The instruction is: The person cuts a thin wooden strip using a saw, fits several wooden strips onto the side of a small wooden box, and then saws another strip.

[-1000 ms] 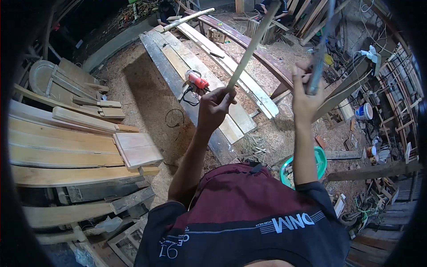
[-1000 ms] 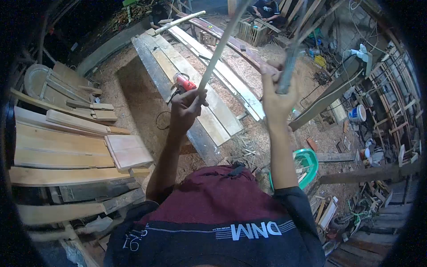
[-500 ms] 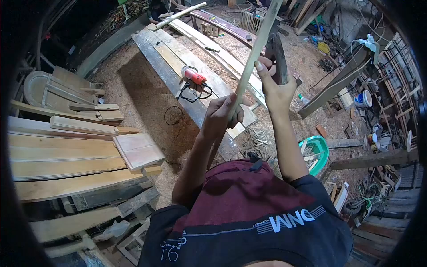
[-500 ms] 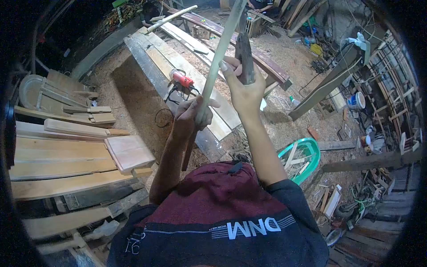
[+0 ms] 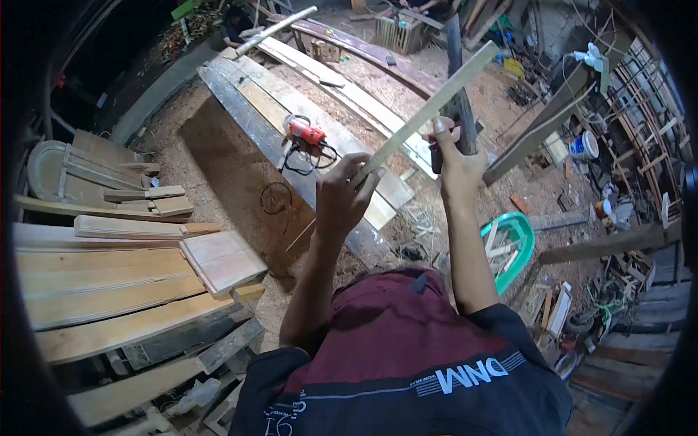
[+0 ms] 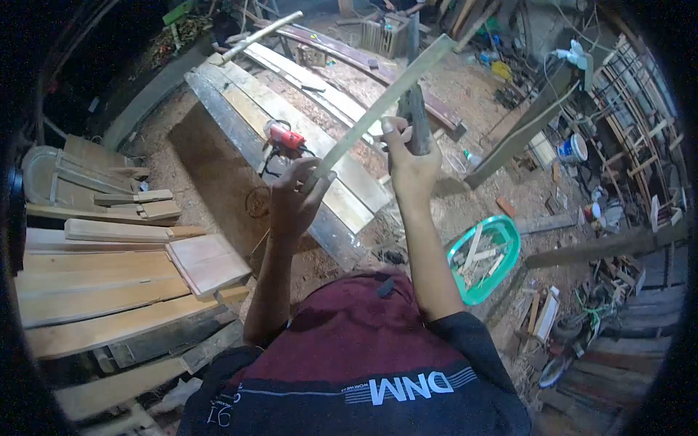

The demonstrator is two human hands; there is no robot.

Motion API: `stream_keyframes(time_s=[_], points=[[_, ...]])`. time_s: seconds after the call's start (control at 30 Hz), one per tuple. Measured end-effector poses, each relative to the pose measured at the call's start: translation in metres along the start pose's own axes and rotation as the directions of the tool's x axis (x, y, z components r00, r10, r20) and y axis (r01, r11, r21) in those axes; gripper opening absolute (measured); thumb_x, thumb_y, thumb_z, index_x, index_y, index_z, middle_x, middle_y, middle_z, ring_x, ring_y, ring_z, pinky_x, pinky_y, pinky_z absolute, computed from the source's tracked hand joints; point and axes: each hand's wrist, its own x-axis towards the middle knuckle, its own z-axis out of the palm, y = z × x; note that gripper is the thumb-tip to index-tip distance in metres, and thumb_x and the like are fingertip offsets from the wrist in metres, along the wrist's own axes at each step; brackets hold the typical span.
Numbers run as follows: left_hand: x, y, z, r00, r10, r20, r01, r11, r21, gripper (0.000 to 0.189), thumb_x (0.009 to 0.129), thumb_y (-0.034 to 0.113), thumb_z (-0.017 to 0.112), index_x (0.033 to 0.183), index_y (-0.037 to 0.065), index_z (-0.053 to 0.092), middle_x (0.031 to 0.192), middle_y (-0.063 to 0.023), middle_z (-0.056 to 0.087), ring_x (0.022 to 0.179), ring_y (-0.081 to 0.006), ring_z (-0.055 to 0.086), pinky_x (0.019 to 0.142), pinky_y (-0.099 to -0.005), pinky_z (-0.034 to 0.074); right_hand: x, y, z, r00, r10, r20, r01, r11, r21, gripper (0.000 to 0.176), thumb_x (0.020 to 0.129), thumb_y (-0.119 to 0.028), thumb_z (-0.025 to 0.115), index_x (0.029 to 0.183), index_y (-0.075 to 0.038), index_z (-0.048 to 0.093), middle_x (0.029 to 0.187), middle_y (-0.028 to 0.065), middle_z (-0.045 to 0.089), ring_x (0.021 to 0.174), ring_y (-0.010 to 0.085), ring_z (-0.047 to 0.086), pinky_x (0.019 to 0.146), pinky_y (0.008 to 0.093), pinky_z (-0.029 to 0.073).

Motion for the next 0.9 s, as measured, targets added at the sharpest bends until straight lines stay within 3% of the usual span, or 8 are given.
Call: stream_keyframes(time_s=[0.03,0.17,0.37,0.43,0.5,0.6,0.8,0.9], points=[[-0.001,-0.009,0.004,1.0,-0.007,0.003,0.007,1.0,0.001,0.023,0.084,0.011,0.075,0.101,-0.002,0.068,0.087,-0.0161,0.071,0.078,-0.0213,0.072,0.065,-0.0311,0.055,0.002,0.02,-0.012,0.996,-0.073,-0.042,0.07,0.995,-0.076,0.027,0.092,-0.028,0.072,0.095,-0.001,0.068,0.065,-0.0052,0.056,0.051,0.0025,0.045,0.045,0.0197,0.031],[-0.022,-0.08,0.034,0.995,-0.095,0.039,0.093,0.995,0.039,0.023,0.086,0.011,0.073,0.104,-0.003,0.068,0.097,-0.0159,0.065,0.082,-0.0256,0.069,0.069,-0.0344,0.055,-0.021,0.066,-0.07,0.966,0.156,-0.205,-0.214,0.929,-0.303,0.039,0.1,-0.041,0.058,0.079,-0.008,0.059,0.065,-0.0039,0.05,0.052,0.0041,0.045,0.046,0.02,0.031],[-0.07,-0.182,0.097,0.984,-0.147,0.105,0.113,0.955,0.276,0.029,0.086,0.013,0.07,0.113,0.002,0.068,0.097,-0.0162,0.064,0.096,-0.0338,0.059,0.085,-0.0431,0.047,-0.106,0.146,-0.15,0.885,0.306,-0.352,-0.296,0.952,0.084,0.042,0.105,-0.041,0.044,0.08,-0.007,0.049,0.07,-0.0002,0.046,0.057,0.0104,0.044,0.053,0.0247,0.035],[-0.082,-0.231,0.125,0.969,-0.144,0.202,0.08,0.953,0.293,0.029,0.086,0.013,0.069,0.114,0.004,0.068,0.1,-0.0157,0.063,0.098,-0.0333,0.058,0.086,-0.0436,0.046,-0.127,0.153,-0.157,0.929,0.182,-0.321,-0.261,0.939,-0.223,0.034,0.105,-0.032,0.043,0.087,-0.006,0.055,0.075,0.0004,0.051,0.062,0.0102,0.046,0.056,0.0243,0.036],[-0.089,-0.288,0.155,0.952,-0.1,0.289,0.005,0.95,0.312,0.03,0.086,0.013,0.069,0.114,0.004,0.067,0.101,-0.0153,0.063,0.098,-0.0334,0.058,0.086,-0.0441,0.046,-0.145,0.18,-0.187,0.922,0.33,-0.203,-0.379,0.877,-0.296,0.027,0.103,-0.026,0.044,0.096,-0.004,0.059,0.078,0.0006,0.054,0.065,0.0092,0.047,0.059,0.0243,0.036],[-0.097,-0.355,0.2,0.928,-0.046,0.369,-0.104,0.921,0.376,0.031,0.085,0.014,0.068,0.115,0.005,0.066,0.103,-0.0146,0.062,0.098,-0.0335,0.058,0.086,-0.0445,0.046,-0.175,0.247,-0.228,0.825,0.489,-0.282,-0.553,0.802,-0.226,0.027,0.1,-0.027,0.048,0.089,-0.004,0.058,0.075,-0.0012,0.052,0.066,0.0087,0.046,0.058,0.0253,0.036],[-0.075,-0.464,0.284,0.918,0.036,0.395,-0.216,0.881,0.421,0.027,0.087,0.012,0.065,0.113,0.007,0.067,0.104,-0.0154,0.063,0.096,-0.0342,0.06,0.083,-0.0445,0.047,-0.164,0.369,-0.268,0.894,0.444,-0.067,-0.411,0.75,-0.518,0.028,0.096,-0.023,0.055,0.077,-0.003,0.054,0.066,-0.0038,0.045,0.062,0.0062,0.04,0.055,0.0261,0.032],[-0.049,-0.485,0.304,0.915,0.113,0.389,-0.286,0.859,0.424,0.026,0.084,0.008,0.068,0.111,0.008,0.069,0.102,-0.0176,0.066,0.092,-0.0378,0.062,0.08,-0.0437,0.05,-0.135,0.426,-0.269,0.911,0.412,0.016,-0.348,0.788,-0.508,0.032,0.095,-0.025,0.058,0.073,-0.003,0.052,0.06,-0.0023,0.041,0.057,0.0073,0.038,0.051,0.0282,0.032]])
